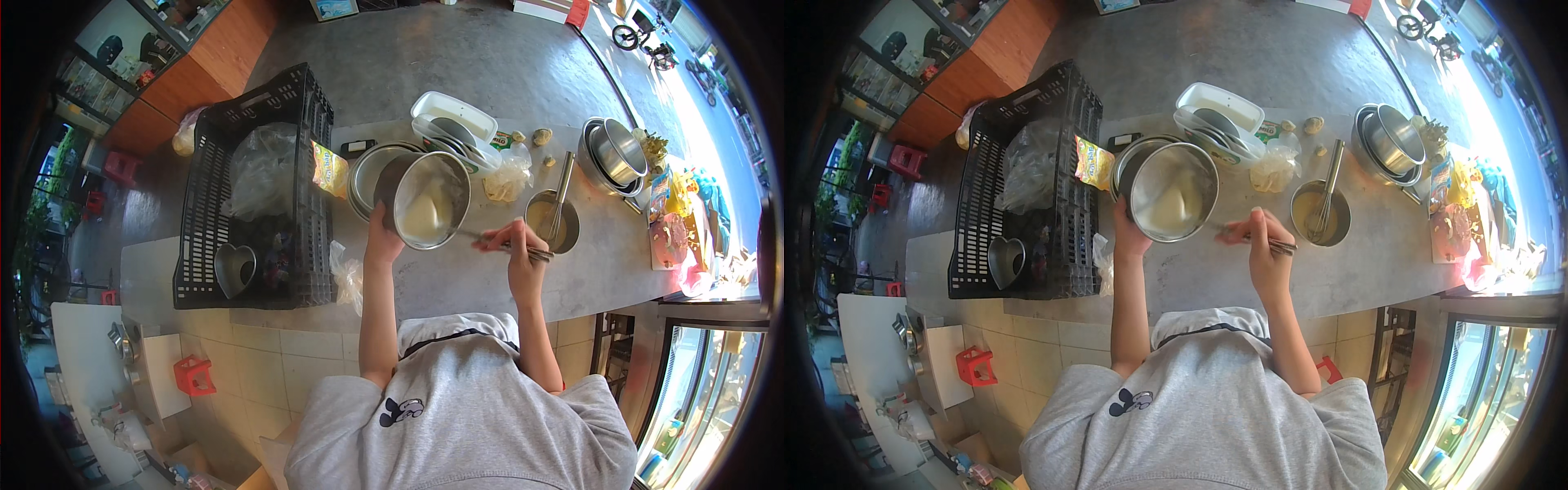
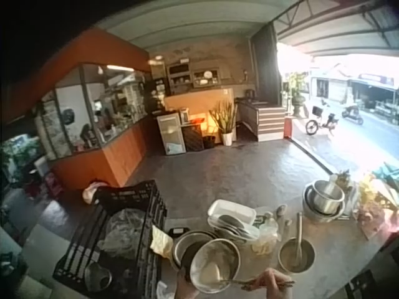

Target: Mixing a green ingredient in a small bowl and combining it with a larger mixture in a pot.

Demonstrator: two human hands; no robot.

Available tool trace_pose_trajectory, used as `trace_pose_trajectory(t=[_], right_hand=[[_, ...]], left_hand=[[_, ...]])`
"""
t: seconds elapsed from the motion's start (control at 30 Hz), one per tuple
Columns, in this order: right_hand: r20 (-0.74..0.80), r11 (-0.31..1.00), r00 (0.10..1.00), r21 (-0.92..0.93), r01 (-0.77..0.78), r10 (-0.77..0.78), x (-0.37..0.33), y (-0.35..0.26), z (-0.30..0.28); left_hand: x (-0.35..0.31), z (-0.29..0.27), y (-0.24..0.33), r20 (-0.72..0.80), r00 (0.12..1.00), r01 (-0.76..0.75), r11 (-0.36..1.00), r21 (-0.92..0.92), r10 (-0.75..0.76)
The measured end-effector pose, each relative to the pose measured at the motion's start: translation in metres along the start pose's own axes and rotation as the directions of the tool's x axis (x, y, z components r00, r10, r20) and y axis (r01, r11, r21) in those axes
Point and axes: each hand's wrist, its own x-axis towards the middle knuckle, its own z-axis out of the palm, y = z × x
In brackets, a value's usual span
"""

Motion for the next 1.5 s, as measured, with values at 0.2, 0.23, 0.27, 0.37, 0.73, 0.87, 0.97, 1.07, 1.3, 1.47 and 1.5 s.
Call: trace_pose_trajectory(t=[0.2,0.23,0.27,0.37,0.73,0.87,0.97,1.07,1.3,1.47,1.5], right_hand=[[-0.037,0.984,0.995,-0.153,0.087,-0.094,-0.001,-0.003,0.002],[-0.036,0.984,0.995,-0.153,0.087,-0.093,-0.002,-0.003,-0.001],[0.071,0.996,0.994,0.034,-0.087,0.085,-0.002,-0.004,-0.004],[0.045,0.985,0.993,0.129,-0.116,0.112,-0.002,-0.007,0.007],[-0.1,0.991,0.991,-0.114,0.076,-0.087,0.002,-0.001,0.003],[0.058,0.944,0.973,0.237,-0.231,0.224,0.001,-0.009,0.004],[-0.067,0.998,0.998,0.06,0.004,0.0,0.005,0.003,0.001],[0.036,0.999,0.999,0.003,-0.041,0.041,0.001,0.0,-0.002],[-0.015,0.937,0.984,-0.308,0.164,-0.177,0.001,-0.001,0.003],[-0.039,0.952,0.993,0.291,-0.094,0.11,-0.001,-0.011,0.01],[-0.04,0.952,0.993,0.291,-0.093,0.109,-0.001,-0.008,0.008]], left_hand=[[-0.003,0.003,0.002,0.091,0.995,-0.053,0.993,0.108,0.043],[-0.003,0.006,0.003,0.09,0.995,-0.053,0.993,0.107,0.044],[-0.003,0.01,0.004,0.026,0.999,-0.023,0.999,0.026,0.023],[-0.005,0.019,0.008,0.008,1.0,-0.008,1.0,-0.014,0.009],[-0.001,0.014,0.007,-0.01,1.0,0.02,0.997,-0.08,-0.021],[0.0,0.011,0.005,-0.024,1.0,0.018,0.996,-0.091,-0.02],[-0.002,0.018,0.006,-0.029,1.0,0.006,0.996,-0.091,-0.009],[-0.001,0.014,0.006,-0.03,1.0,-0.001,0.998,-0.069,-0.001],[-0.003,0.01,0.005,-0.027,1.0,0.012,0.995,-0.1,-0.015],[-0.004,0.016,0.009,-0.02,1.0,0.0,0.995,-0.097,-0.002],[-0.006,0.02,0.01,0.022,0.999,-0.031,0.997,-0.074,0.033]])
